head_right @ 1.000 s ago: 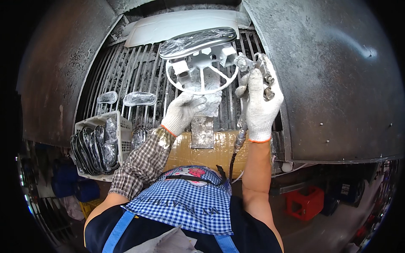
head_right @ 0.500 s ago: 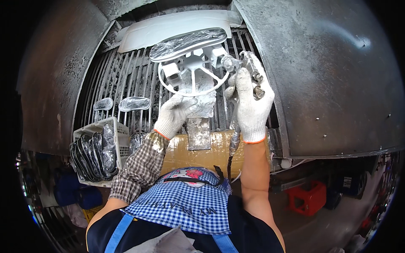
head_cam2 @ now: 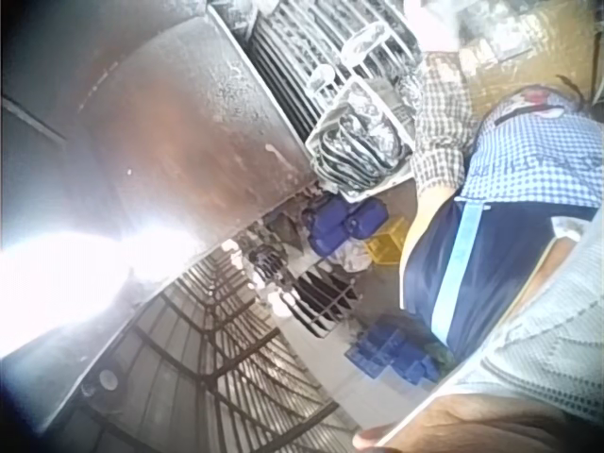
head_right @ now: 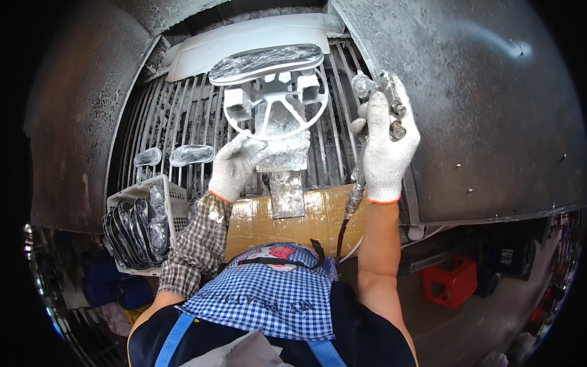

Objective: The person repeatedly picks up small plastic parts from a white basket, sprays them with a paint gun, and places them on a metal grate. The process involves handling the parts one by one, applying a white coating, and arranging them on the grate to dry.

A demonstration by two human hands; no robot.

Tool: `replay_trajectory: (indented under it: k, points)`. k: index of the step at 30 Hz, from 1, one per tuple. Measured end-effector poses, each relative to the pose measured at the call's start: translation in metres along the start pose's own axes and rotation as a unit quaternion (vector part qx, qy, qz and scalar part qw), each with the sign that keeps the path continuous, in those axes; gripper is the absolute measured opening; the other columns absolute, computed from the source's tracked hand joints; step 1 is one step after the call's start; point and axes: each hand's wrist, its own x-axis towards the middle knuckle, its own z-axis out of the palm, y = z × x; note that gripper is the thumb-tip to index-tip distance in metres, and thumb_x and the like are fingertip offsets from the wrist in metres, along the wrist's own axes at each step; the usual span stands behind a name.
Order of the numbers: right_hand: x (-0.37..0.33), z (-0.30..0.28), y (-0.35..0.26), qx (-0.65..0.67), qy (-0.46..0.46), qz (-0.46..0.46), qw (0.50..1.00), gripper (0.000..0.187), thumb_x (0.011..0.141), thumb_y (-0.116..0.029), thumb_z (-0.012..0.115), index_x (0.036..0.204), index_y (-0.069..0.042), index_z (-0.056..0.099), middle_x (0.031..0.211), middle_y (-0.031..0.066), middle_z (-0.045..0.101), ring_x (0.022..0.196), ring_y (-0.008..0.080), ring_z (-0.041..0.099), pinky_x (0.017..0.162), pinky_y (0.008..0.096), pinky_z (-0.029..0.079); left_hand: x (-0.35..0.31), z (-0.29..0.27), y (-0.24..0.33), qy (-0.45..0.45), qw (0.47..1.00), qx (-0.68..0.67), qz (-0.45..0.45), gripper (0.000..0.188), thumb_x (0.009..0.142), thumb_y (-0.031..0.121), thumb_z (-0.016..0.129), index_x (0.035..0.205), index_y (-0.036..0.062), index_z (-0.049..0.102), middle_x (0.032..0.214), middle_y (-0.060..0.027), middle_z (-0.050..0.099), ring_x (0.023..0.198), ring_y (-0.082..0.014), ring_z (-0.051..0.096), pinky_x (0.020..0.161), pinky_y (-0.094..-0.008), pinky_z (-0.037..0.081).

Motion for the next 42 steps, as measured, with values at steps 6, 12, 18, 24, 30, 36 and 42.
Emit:
replay_trajectory:
  k: [6, 12, 18, 24, 30, 36, 42]
  points:
    - [-0.022, -0.005, -0.020, 0.007, -0.072, 0.036, 0.997, 0.048, 0.111, -0.014, 0.061, 0.154, 0.004, 0.050, 0.095, 0.0060, 0.069, 0.076, 0.0055, 0.061, 0.064, 0.0220, 0.054, 0.001, -0.010, 0.023, -0.023, 1.000, 0.004, 0.012, 0.047, 0.098, 0.016, 0.061, 0.138, -0.0095, 0.055, 0.130, -0.0289, 0.067, 0.118, -0.0393, 0.070, 0.101, -0.0499, 0.060]
    - [-0.026, -0.013, -0.023, -0.022, -0.013, 0.029, 0.999, 0.047, 0.110, -0.016, 0.062, 0.152, 0.003, 0.053, 0.093, 0.0048, 0.069, 0.073, 0.0059, 0.061, 0.063, 0.0222, 0.054, 0.005, -0.018, 0.032, -0.002, 0.998, -0.029, 0.055, 0.032, 0.099, 0.010, 0.063, 0.126, -0.0065, 0.057, 0.132, -0.0297, 0.065, 0.119, -0.0418, 0.068, 0.097, -0.0508, 0.061]
    - [-0.041, -0.014, -0.036, -0.010, -0.023, 0.049, 0.998, 0.046, 0.111, -0.017, 0.061, 0.151, 0.003, 0.054, 0.093, 0.0049, 0.069, 0.073, 0.0063, 0.062, 0.063, 0.0218, 0.054, -0.004, 0.001, 0.000, -0.035, 0.999, 0.013, 0.004, 0.038, 0.099, 0.014, 0.063, 0.131, -0.0052, 0.058, 0.121, -0.0212, 0.072, 0.112, -0.0349, 0.072, 0.103, -0.0500, 0.058]
    - [-0.048, -0.012, -0.035, -0.064, -0.012, 0.024, 0.998, 0.042, 0.112, -0.017, 0.057, 0.147, 0.005, 0.056, 0.094, 0.0074, 0.070, 0.070, 0.0080, 0.061, 0.061, 0.0231, 0.051, -0.011, 0.012, -0.037, 0.002, 0.999, -0.007, -0.044, 0.042, 0.100, 0.016, 0.062, 0.137, -0.0042, 0.057, 0.131, -0.0257, 0.066, 0.122, -0.0400, 0.066, 0.109, -0.0560, 0.054]
    - [-0.051, -0.010, -0.040, -0.014, -0.033, 0.064, 0.997, 0.045, 0.110, -0.018, 0.062, 0.150, 0.002, 0.057, 0.093, 0.0037, 0.070, 0.070, 0.0058, 0.061, 0.062, 0.0210, 0.050, -0.008, 0.015, -0.028, 0.003, 0.999, -0.018, -0.030, 0.048, 0.101, 0.018, 0.062, 0.143, -0.0048, 0.054, 0.141, -0.0259, 0.062, 0.130, -0.0419, 0.062, 0.113, -0.0554, 0.051]
    - [-0.052, -0.008, -0.037, -0.035, -0.065, 0.067, 0.995, 0.045, 0.110, -0.016, 0.062, 0.151, 0.003, 0.056, 0.096, 0.0034, 0.070, 0.079, 0.0051, 0.062, 0.065, 0.0206, 0.052, -0.008, 0.006, -0.008, 0.007, 1.000, -0.002, -0.015, 0.045, 0.100, 0.017, 0.060, 0.139, -0.0059, 0.057, 0.136, -0.0262, 0.065, 0.128, -0.0410, 0.064, 0.110, -0.0539, 0.053]
    - [-0.054, -0.006, -0.034, 0.004, -0.105, 0.089, 0.990, 0.048, 0.109, -0.017, 0.065, 0.151, 0.004, 0.054, 0.099, 0.0049, 0.071, 0.081, 0.0065, 0.064, 0.068, 0.0210, 0.054, -0.008, 0.005, 0.012, -0.039, 0.999, -0.008, 0.001, 0.055, 0.098, 0.018, 0.061, 0.147, -0.0071, 0.050, 0.144, -0.0286, 0.061, 0.131, -0.0405, 0.062, 0.109, -0.0534, 0.054]
